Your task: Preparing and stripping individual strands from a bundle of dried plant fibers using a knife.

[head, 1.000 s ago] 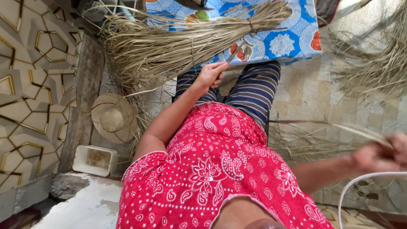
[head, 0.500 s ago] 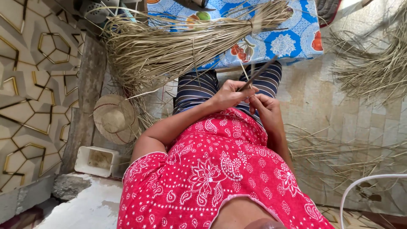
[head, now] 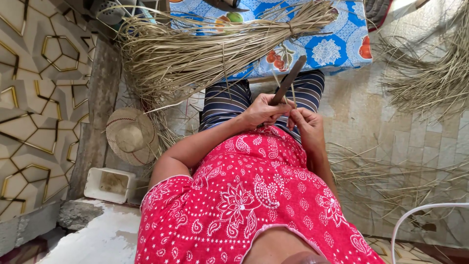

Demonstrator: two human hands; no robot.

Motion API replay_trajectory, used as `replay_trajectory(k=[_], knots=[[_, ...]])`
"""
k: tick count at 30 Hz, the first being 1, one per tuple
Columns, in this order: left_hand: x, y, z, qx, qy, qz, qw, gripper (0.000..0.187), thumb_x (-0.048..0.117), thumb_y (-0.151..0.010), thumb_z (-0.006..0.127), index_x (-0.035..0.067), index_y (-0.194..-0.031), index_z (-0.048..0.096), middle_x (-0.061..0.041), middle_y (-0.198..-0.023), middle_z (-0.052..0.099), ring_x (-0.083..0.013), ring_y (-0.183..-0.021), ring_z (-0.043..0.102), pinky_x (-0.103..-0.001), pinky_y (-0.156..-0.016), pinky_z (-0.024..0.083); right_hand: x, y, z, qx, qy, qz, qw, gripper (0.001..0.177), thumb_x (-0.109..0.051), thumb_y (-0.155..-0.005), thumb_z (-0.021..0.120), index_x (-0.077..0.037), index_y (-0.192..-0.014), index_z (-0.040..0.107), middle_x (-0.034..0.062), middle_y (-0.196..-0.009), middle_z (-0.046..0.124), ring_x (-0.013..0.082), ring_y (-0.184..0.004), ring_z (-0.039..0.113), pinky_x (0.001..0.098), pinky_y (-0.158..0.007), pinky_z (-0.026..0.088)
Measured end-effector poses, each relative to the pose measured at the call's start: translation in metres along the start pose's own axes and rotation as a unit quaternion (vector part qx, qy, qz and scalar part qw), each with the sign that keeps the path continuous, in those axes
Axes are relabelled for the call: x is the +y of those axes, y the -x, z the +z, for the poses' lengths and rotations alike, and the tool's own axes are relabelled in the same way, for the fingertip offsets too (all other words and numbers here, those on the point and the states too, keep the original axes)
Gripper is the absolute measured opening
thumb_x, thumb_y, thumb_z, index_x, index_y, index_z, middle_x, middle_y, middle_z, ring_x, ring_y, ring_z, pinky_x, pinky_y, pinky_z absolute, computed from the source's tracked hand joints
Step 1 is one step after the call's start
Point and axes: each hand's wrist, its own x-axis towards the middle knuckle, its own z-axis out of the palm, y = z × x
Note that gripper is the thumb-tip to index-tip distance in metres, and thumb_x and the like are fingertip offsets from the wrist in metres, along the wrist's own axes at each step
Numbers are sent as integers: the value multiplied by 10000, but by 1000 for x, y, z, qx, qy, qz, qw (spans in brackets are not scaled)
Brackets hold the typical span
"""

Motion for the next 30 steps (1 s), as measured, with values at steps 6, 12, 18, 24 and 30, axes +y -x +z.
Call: replay_trajectory(k=[6,12,18,24,30], knots=[[-12,-5,-10,70,-38,59,995,128,74,-897,786,-37,-880,723,-94,-483,462,-46,-318,378,-198,-270,292,-7,2,10,5,17,-7,1000,246,-134,-1079,616,2,-901,719,79,-619,613,122,-605,561,236,-688,473],[-13,-9,-6,82,-94,88,988,165,114,-861,820,19,-768,723,-103,-475,510,-72,-323,438,-194,-271,337,2,2,11,-10,44,-8,999,274,-137,-1072,618,-24,-849,731,50,-585,613,100,-586,537,218,-641,441],[10,-1,9,111,-170,131,970,210,175,-850,834,87,-703,713,-26,-485,566,-23,-398,493,-163,-353,375,1,2,9,-24,49,-11,998,218,-129,-1065,625,-20,-920,745,50,-604,614,103,-603,564,225,-631,461],[93,2,-33,265,-110,150,946,297,277,-881,824,94,-739,638,-26,-505,516,-86,-329,456,-216,-312,356,6,2,-40,-13,133,24,991,138,-112,-1035,658,-41,-988,766,45,-634,626,101,-635,541,230,-653,421],[186,33,-100,358,-25,287,888,168,174,-934,766,29,-849,757,-22,-622,655,-82,-363,443,-221,-296,353,34,4,-121,39,121,101,987,142,-101,-1029,666,4,-1037,761,26,-725,610,89,-675,536,208,-639,441]])
